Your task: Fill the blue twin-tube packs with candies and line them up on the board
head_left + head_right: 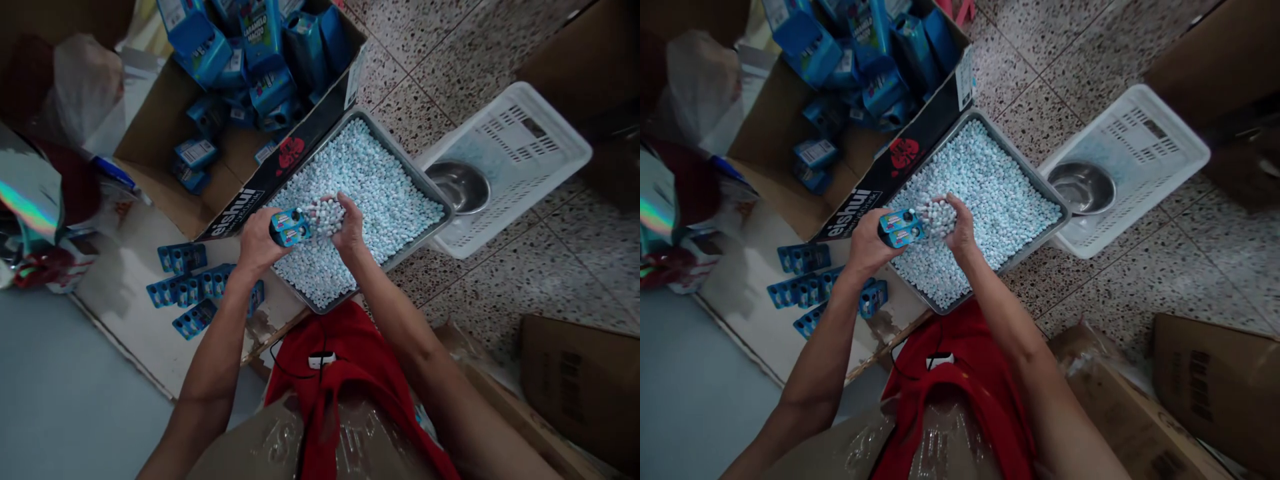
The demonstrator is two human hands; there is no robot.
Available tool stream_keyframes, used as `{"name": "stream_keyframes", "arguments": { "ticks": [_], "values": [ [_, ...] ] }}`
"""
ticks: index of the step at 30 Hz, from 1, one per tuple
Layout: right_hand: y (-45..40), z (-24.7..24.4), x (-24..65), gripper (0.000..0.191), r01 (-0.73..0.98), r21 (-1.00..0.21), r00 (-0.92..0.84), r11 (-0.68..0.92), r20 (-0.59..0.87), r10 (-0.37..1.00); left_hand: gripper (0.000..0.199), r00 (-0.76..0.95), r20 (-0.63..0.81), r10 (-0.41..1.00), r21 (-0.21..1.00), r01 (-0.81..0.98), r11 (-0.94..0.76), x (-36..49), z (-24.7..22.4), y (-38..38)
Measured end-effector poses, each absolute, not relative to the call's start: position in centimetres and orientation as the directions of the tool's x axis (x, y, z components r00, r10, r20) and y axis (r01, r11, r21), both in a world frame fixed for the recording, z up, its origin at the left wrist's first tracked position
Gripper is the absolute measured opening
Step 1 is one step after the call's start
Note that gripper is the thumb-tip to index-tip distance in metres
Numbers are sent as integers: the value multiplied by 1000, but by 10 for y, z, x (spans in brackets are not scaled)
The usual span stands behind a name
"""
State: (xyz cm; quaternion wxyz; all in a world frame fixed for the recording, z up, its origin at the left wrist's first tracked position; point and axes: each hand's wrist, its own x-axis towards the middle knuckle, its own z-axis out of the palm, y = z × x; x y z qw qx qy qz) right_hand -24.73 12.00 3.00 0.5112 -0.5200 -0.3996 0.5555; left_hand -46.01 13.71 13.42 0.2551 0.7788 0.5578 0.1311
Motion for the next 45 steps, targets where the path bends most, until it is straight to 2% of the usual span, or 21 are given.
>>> {"name": "stream_keyframes", "arguments": {
  "ticks": [2, 5, 9, 14, 16, 19, 22, 24, 29, 32, 39, 42, 45],
  "values": [
    [121, 58, -254, 85, -273, -948, 100, -165, -198, 975, 62, 373, -102, 922, 539, 800, -264, -454, 134, 138],
    [122, 102, -262, 70, -372, -925, 215, -82, -172, 961, 64, 391, -117, 913, 550, 791, -268, -444, 137, 137],
    [121, 136, -270, 54, -343, -935, 335, 86, -36, 941, 66, 411, -117, 904, 611, 747, -261, -428, 145, 136],
    [115, 153, -260, 42, -270, -950, 268, 155, 80, 960, 69, 434, -78, 898, 714, 653, -253, -417, 145, 139],
    [111, 154, -246, 44, -257, -950, 310, 177, 93, 946, 74, 405, -77, 911, 745, 631, -218, -420, 138, 141],
    [103, 140, -219, 45, -284, -950, 497, 132, -28, 867, 75, 402, -56, 914, 804, 561, -197, -427, 121, 144],
    [90, 112, -197, 40, -408, -904, 544, -126, -352, 761, 77, 452, -25, 892, 849, 480, -219, -428, 105, 144],
    [81, 94, -190, 37, -446, -862, 532, -242, -472, 703, 78, 462, 11, 887, 859, 450, -245, -425, 99, 143],
    [76, 67, -191, 32, -227, -928, 572, -296, -373, 731, 71, 477, 42, 878, 849, 447, -283, -425, 98, 147],
    [82, 57, -190, 29, -195, -911, 518, -363, -410, 751, 73, 431, 16, 902, 881, 421, -217, -430, 98, 152],
    [76, 41, -181, 25, -36, -917, 513, -398, -359, 780, 87, 404, 12, 915, 961, 247, -122, -411, 74, 143],
    [73, 45, -179, 27, 130, -940, 341, -315, -256, 904, 91, 380, -17, 925, 978, 200, -64, -406, 70, 139],
    [77, 53, -173, 48, 318, -933, 82, -167, -149, 985, 89, 438, 43, 898, 986, 126, -109, -413, 77, 140]
  ]
}}
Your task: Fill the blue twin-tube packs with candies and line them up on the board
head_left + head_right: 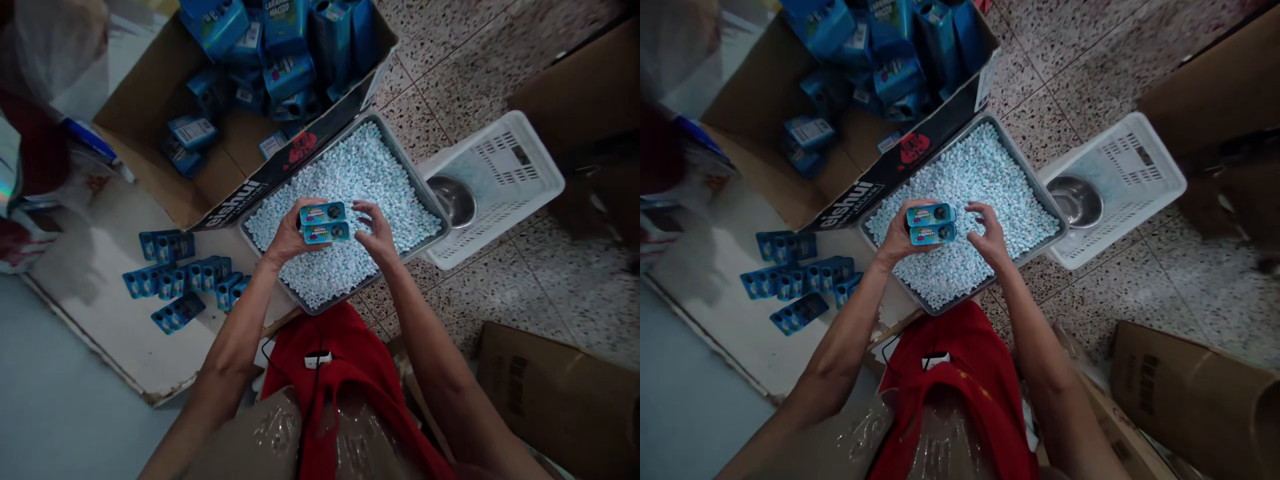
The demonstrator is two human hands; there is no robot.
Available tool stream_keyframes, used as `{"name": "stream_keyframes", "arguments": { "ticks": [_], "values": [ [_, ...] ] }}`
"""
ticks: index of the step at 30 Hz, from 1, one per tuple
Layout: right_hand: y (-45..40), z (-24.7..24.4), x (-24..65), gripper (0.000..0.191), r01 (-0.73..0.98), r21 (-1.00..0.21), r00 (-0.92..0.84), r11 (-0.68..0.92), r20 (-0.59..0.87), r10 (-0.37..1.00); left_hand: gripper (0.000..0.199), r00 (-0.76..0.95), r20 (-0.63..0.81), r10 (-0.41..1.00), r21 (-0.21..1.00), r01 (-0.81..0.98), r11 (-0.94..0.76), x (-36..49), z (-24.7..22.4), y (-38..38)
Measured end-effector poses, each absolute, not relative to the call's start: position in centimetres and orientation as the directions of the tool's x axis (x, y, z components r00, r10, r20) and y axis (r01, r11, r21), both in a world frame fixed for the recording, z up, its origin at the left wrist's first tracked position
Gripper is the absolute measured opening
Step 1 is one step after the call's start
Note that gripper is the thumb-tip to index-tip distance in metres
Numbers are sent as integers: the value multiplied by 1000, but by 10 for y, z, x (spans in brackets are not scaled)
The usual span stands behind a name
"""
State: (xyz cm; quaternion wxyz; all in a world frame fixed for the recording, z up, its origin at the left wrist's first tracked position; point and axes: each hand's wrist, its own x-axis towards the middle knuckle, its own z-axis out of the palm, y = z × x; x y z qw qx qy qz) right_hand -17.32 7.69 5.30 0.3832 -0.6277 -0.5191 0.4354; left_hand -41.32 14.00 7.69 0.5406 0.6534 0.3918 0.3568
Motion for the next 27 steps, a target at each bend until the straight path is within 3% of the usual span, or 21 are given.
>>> {"name": "stream_keyframes", "arguments": {
  "ticks": [3, 6, 12, 16, 19, 21, 24, 27],
  "values": [
    [87, 51, -162, 55, 523, -848, -22, -88, -117, 993, 84, 447, 100, 889, 985, 82, -152, -430, 87, 136],
    [102, 36, -159, 52, 671, -739, -20, -60, -98, 995, 87, 452, 23, 892, 997, 52, -52, -447, 92, 123],
    [120, 14, -212, 48, 718, -680, 113, -150, -99, 989, 92, 416, -133, 900, 988, 127, 88, -451, 92, 98],
    [120, 14, -234, 39, 511, -799, 220, -318, -236, 946, 77, 340, -79, 937, 956, 292, -25, -455, 111, 100],
    [124, 27, -230, 41, 116, -859, 273, -499, -455, 847, 66, 338, -60, 939, 835, 533, -139, -465, 129, 105],
    [128, 47, -228, 40, -180, -840, 168, -512, -539, 825, 66, 318, -77, 945, 744, 650, -158, -469, 135, 107],
    [129, 91, -237, 40, -388, -828, 42, -404, -453, 890, 67, 309, -95, 946, 685, 710, -163, -466, 135, 110],
    [128, 126, -258, 39, -383, -891, 73, -244, -293, 953, 66, 329, -98, 939, 673, 717, -181, -452, 131, 113]
  ]
}}
